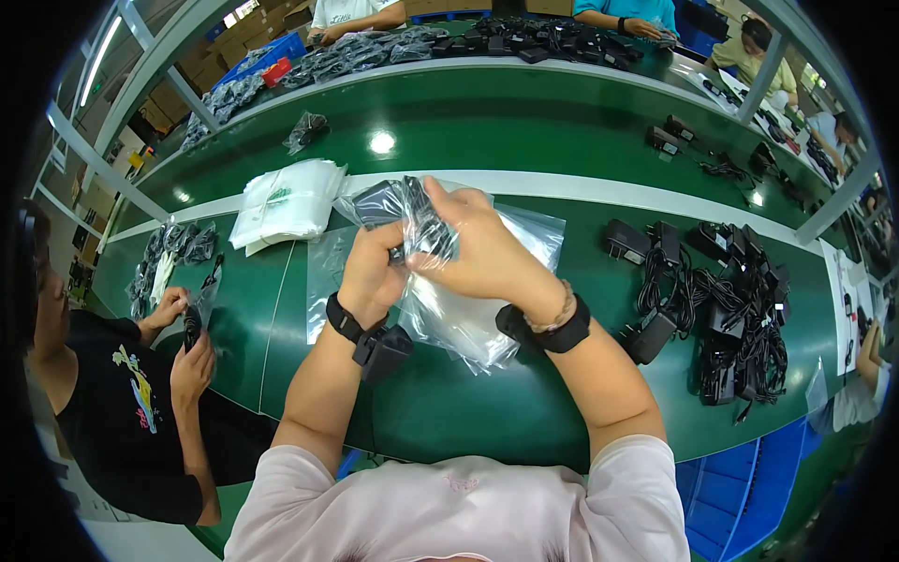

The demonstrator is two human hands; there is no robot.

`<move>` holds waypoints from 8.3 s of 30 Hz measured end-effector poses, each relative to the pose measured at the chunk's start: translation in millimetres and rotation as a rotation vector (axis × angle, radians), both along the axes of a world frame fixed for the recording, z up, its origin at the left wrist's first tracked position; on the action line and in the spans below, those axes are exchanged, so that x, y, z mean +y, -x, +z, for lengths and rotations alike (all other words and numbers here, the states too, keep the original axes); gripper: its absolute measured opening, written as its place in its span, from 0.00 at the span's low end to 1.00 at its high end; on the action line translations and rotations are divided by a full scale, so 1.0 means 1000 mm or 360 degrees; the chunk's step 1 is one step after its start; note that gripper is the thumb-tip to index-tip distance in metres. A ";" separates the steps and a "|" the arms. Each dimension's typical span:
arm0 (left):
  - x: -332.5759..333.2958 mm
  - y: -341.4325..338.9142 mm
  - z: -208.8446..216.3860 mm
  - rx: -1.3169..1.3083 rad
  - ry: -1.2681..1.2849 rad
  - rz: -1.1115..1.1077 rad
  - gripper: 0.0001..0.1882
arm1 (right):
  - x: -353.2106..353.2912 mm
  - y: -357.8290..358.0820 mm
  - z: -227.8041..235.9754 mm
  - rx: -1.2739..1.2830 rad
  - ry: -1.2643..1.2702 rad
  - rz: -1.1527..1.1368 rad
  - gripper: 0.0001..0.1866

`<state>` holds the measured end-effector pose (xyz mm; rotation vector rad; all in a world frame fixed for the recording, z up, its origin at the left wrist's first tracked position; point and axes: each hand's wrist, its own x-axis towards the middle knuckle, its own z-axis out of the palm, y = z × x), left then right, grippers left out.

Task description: The person packages power adapters by hand, picking up an adapter, coiling its cord, and sliding it into a plastic bag. After setting the bagged item aside, they repeat the process with another adapter and bag.

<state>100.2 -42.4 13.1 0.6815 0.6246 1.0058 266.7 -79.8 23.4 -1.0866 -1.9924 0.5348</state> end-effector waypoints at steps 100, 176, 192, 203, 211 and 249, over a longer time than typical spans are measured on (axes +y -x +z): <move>-0.006 0.010 0.045 0.0701 -0.0674 0.0718 0.15 | 0.108 -0.060 0.036 0.0225 0.0807 0.0045 0.16; -0.035 -0.054 0.054 0.0453 -0.0834 -0.0142 0.19 | -0.013 -0.043 0.031 0.1106 0.0142 -0.0112 0.24; -0.035 -0.038 0.063 0.0149 -0.0938 0.0117 0.20 | -0.028 -0.022 0.038 0.0396 -0.0390 -0.0175 0.30; -0.028 -0.038 0.057 0.0271 -0.0882 0.0241 0.23 | -0.026 -0.013 0.051 -0.0557 -0.0899 -0.0623 0.29; -0.022 -0.015 0.067 0.0134 -0.1339 0.0821 0.23 | -0.024 -0.018 0.037 0.1275 0.1499 0.0386 0.17; -0.022 -0.046 0.046 -0.0028 -0.0668 -0.0095 0.23 | -0.014 -0.035 0.036 0.0409 0.0245 0.0207 0.21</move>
